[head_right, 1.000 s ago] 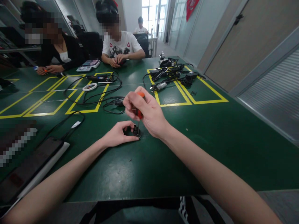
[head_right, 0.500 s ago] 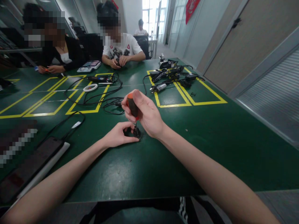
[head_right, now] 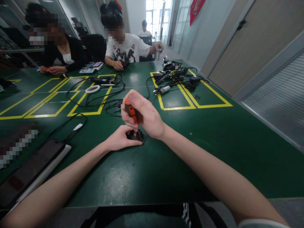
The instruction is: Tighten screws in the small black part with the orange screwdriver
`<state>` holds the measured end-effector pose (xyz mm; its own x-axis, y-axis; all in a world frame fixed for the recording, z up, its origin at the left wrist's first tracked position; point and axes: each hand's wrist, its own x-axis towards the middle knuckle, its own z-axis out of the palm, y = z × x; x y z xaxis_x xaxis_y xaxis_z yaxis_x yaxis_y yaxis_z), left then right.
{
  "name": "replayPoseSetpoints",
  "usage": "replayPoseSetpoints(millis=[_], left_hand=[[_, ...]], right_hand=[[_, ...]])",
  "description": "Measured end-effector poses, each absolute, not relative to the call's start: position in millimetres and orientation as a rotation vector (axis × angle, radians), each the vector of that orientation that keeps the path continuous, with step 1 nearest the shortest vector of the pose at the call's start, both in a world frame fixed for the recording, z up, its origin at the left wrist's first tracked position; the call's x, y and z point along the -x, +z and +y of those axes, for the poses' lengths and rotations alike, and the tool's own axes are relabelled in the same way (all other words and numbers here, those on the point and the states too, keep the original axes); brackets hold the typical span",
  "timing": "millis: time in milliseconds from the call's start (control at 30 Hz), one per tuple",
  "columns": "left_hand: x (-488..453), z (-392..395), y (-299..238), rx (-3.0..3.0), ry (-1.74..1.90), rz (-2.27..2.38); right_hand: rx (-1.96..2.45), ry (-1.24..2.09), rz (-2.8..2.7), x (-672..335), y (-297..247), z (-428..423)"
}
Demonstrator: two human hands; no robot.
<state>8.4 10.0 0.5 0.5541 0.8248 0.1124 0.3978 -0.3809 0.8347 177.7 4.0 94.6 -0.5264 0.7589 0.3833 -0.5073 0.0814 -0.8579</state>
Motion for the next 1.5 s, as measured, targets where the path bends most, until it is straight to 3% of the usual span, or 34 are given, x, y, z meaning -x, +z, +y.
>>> replayPoseSetpoints(millis=[267, 1500], left_hand=[[-8, 9, -1, -2.017, 0.675, 1.011], [-5, 9, 3, -2.097, 0.649, 0.911]], right_hand=[[0.213, 1.791, -1.362, -178, 95, 8], [0.117, 1.726, -1.443, -194, 104, 19]])
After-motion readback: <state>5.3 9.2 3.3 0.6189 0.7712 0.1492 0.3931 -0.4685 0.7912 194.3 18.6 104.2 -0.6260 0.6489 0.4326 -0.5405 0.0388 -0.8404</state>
